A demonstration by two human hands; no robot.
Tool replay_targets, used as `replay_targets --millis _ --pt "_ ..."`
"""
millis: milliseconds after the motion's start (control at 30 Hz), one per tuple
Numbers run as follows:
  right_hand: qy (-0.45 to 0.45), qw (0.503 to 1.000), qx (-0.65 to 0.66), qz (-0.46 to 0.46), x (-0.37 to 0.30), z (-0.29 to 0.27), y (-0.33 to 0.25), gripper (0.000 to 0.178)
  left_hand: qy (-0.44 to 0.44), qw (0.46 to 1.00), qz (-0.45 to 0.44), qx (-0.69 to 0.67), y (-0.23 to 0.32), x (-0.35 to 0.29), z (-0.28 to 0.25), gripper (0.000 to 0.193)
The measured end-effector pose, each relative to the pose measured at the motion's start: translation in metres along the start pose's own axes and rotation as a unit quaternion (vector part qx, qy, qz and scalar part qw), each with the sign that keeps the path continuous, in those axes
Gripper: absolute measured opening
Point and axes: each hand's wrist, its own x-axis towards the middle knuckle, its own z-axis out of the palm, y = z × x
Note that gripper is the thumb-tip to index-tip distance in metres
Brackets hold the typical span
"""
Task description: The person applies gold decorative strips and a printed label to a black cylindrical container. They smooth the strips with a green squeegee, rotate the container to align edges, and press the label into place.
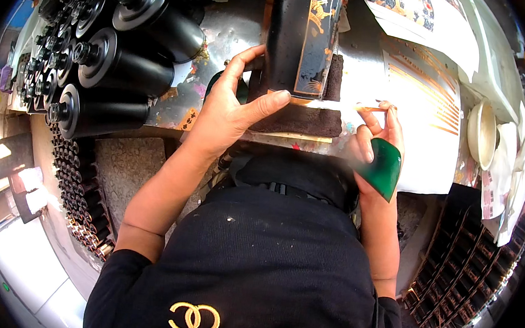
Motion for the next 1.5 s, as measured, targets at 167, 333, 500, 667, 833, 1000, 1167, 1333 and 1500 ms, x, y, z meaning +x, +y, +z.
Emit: replay_targets --millis 167,333,500,667,833,1000,1167,1333,1500 --pt "0.008 1.0 -0.004 0.001 0.0 0.0 0.001 0.024 -0.009 0.999 -0.011 -0.031 -0.003 0.001 -0.003 0.077" --pt "0.008 1.0 0.012 -0.001 0.0 -0.005 0.005 0.024 -0.01 0.998 -0.019 -0.054 -0.001 0.001 -0.002 0.075" --pt "0.023 1.0 0.008 0.007 0.005 -0.006 0.008 0.026 -0.003 0.998 -0.026 -0.057 -0.001 0.0 0.0 0.073" --pt "0.032 0.998 -0.038 0.025 0.006 0.0 0.008 0.035 0.002 0.999 -0.02 -0.033 0.003 -0.002 0.005 0.074" --pt "0.066 0.954 -0.289 -0.041 0.008 0.035 0.015 0.046 0.008 0.999 -0.006 -0.039 -0.004 -0.001 0.005 0.075" --pt "0.046 0.88 -0.462 -0.097 0.02 0.051 0.025 0.074 0.005 0.998 -0.022 -0.059 0.004 -0.003 0.007 0.074" --pt "0.027 0.901 -0.427 -0.077 0.023 0.058 0.027 0.068 0.004 0.994 -0.049 -0.098 -0.002 -0.001 0.0 0.075" --pt "0.032 0.888 -0.453 -0.067 0.022 0.058 0.026 0.064 0.002 0.997 -0.031 -0.073 -0.004 0.0 -0.001 0.078" --pt "0.018 0.902 -0.424 -0.08 0.024 0.057 0.029 0.063 -0.005 0.994 -0.047 -0.097 -0.001 -0.002 0.0 0.077"
